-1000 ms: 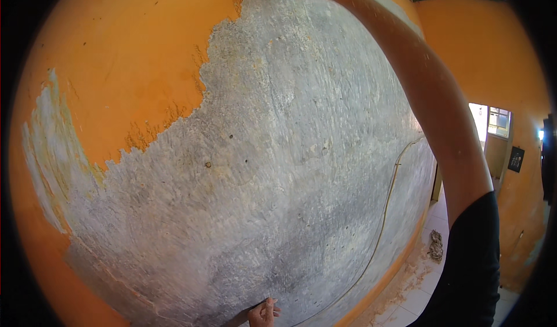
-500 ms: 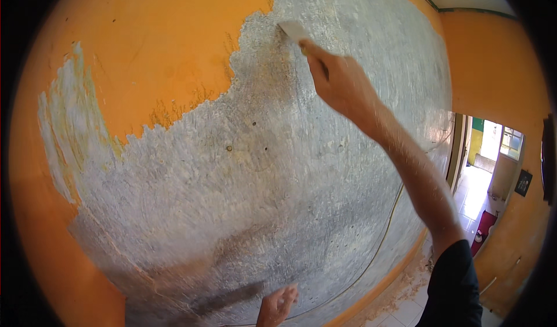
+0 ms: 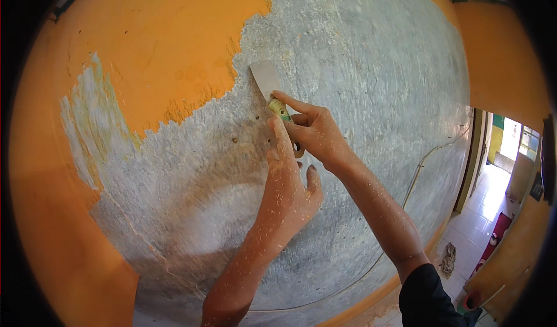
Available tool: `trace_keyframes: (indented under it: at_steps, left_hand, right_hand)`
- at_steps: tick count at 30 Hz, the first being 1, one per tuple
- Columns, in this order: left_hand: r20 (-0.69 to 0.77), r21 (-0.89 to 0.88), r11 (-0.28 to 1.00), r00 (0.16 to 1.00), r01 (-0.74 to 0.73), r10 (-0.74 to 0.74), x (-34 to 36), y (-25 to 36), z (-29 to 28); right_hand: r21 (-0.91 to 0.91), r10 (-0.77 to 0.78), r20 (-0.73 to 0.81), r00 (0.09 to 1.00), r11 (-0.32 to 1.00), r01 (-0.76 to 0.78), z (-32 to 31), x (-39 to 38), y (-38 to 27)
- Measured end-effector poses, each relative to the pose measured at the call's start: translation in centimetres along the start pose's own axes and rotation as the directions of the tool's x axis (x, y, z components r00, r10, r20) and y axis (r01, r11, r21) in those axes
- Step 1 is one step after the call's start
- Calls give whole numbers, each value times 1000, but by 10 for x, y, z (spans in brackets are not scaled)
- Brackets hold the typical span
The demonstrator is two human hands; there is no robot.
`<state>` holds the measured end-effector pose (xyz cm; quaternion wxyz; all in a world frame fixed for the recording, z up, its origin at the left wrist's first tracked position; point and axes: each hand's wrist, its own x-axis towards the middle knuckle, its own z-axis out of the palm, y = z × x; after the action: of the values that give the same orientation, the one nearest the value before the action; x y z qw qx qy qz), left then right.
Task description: Scrape off old paint and peeling plaster layers from an indoor wall using a paint scraper.
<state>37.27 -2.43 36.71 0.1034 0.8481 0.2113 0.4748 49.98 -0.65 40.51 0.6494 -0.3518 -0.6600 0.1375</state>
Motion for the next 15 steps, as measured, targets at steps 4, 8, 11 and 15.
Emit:
trace_keyframes:
  at_steps: [4, 8, 11, 15]
  left_hand:
    - [-228, 177, 978, 962, -109, 148, 19, -14, 14]
    - [-290, 286, 957, 956, 47, 40, 35, -8, 3]
    - [-330, 544, 821, 944, 172, 21, 52, 5, -22]
    - [-350, 732, 673, 907, 108, 235, 87, 24, -66]
  right_hand:
    - [-70, 6, 23, 1000, 998, -4, 1, -1, 6]
    - [21, 44, 108, 993, 999, -47, -2, 1, 5]
    - [23, -286, -106, 952, 957, 290, -6, -16, 28]
    - [-654, -430, -311, 848, 744, 137, 15, -86, 98]
